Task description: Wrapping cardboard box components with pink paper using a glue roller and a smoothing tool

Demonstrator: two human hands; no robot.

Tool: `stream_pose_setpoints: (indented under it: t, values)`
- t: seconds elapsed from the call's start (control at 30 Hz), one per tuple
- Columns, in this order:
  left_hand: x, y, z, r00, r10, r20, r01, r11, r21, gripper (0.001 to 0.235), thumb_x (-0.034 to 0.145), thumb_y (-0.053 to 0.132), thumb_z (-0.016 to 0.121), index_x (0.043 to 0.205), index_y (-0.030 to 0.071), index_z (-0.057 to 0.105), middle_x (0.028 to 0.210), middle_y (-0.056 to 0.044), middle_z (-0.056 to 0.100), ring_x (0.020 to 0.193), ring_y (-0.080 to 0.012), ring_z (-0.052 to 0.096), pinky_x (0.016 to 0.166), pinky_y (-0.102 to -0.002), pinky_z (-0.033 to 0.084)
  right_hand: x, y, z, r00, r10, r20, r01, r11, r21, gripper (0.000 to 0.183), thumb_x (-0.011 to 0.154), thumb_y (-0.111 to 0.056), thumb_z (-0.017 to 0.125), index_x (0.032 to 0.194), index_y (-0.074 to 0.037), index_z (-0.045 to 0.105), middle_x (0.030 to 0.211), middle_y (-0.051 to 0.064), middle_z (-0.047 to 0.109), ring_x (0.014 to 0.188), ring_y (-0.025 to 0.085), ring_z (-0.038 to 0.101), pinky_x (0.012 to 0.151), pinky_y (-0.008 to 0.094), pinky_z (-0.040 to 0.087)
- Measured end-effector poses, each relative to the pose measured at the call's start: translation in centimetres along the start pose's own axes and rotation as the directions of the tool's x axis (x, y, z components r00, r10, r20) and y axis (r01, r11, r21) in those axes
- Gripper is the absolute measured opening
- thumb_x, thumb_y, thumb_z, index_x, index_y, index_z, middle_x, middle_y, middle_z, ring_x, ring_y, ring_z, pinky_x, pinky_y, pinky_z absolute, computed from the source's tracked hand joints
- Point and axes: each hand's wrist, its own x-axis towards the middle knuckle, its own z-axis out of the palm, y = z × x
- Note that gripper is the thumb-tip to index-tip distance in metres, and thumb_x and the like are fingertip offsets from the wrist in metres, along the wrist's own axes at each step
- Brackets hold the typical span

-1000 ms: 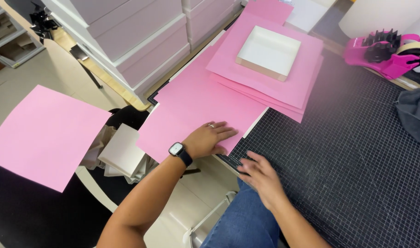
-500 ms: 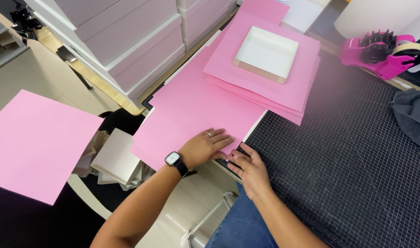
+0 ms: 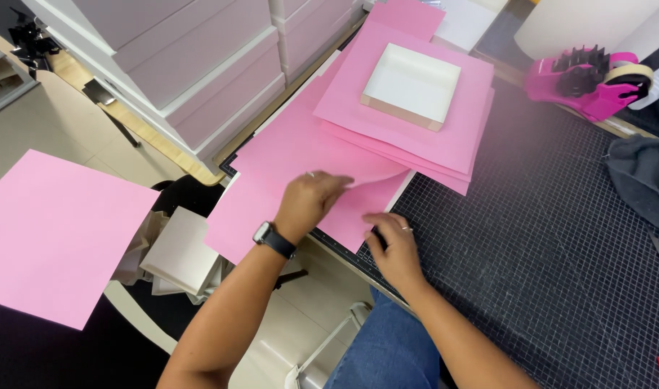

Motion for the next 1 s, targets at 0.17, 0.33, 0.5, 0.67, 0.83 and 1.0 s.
stream_pose_setpoints:
  t: [0.17,0.33,0.5,0.67,0.83,1.0]
  values:
    - [4.6,0.6,-3.8,0.96,0.194,-0.201,-0.159,0.971,0.18,0.012,0.1,0.03,0.069,0.107,0.026,0.077,0.088,0.002,0.077,0.089,-0.0207,0.073,0.072,-0.035,0.058,-0.5,3.2,1.3,0.926,-0.325,0.194,0.378,0.814,-0.44,0.037,0.099,-0.044,0.062,0.133,-0.031,0.067,0.145,-0.003,0.058,0.14,0.024,0.046,0.113,0.045,0.038]
    - [6.6,8.1,-13.7,0.874,0.356,-0.331,-0.312,0.933,0.178,0.014,0.102,0.022,0.067,0.107,0.016,0.078,0.09,-0.002,0.075,0.088,-0.0263,0.072,0.076,-0.037,0.057,-0.7,1.6,-0.6,0.945,-0.316,0.089,0.327,0.928,-0.18,0.034,0.101,-0.033,0.065,0.134,-0.025,0.07,0.134,0.004,0.067,0.132,0.027,0.057,0.112,0.044,0.043]
    - [1.9,19.0,-15.0,0.852,0.463,-0.245,-0.485,0.874,-0.031,0.019,0.104,0.01,0.056,0.097,0.004,0.073,0.089,-0.01,0.071,0.085,-0.0314,0.07,0.082,-0.044,0.059,-5.2,3.0,-6.3,0.911,0.399,0.101,-0.346,0.611,0.712,0.058,0.103,-0.048,0.036,0.13,-0.008,0.068,0.125,0.017,0.074,0.118,0.028,0.066,0.101,0.045,0.048]
    - [-4.9,22.9,-5.9,0.879,0.477,-0.023,-0.465,0.845,-0.265,0.03,0.11,0.006,0.042,0.116,0.004,0.071,0.107,-0.009,0.074,0.098,-0.0275,0.068,0.098,-0.047,0.054,-10.7,2.8,-15.1,0.622,0.727,0.291,-0.611,0.217,0.762,0.118,0.08,-0.091,0.007,0.139,-0.003,0.059,0.104,0.024,0.065,0.095,0.038,0.059,0.081,0.056,0.045]
    - [-9.4,26.2,4.4,0.874,0.485,0.016,-0.435,0.797,-0.419,0.02,0.11,0.008,0.055,0.116,0.011,0.073,0.107,-0.006,0.075,0.101,-0.0275,0.068,0.104,-0.049,0.05,-14.7,2.3,-19.4,0.526,0.846,0.088,-0.709,0.379,0.594,0.035,0.096,-0.015,0.065,0.129,-0.004,0.065,0.105,0.015,0.071,0.087,0.027,0.066,0.065,0.044,0.055]
    - [-9.7,29.4,9.0,0.875,0.472,0.104,-0.373,0.797,-0.475,0.024,0.11,0.011,0.052,0.126,0.006,0.07,0.122,-0.011,0.073,0.112,-0.0327,0.064,0.106,-0.05,0.048,-20.1,11.2,-22.6,0.575,0.809,-0.122,-0.579,0.508,0.638,0.032,0.09,-0.003,0.072,0.12,-0.009,0.063,0.102,0.011,0.071,0.087,0.02,0.065,0.061,0.037,0.053]
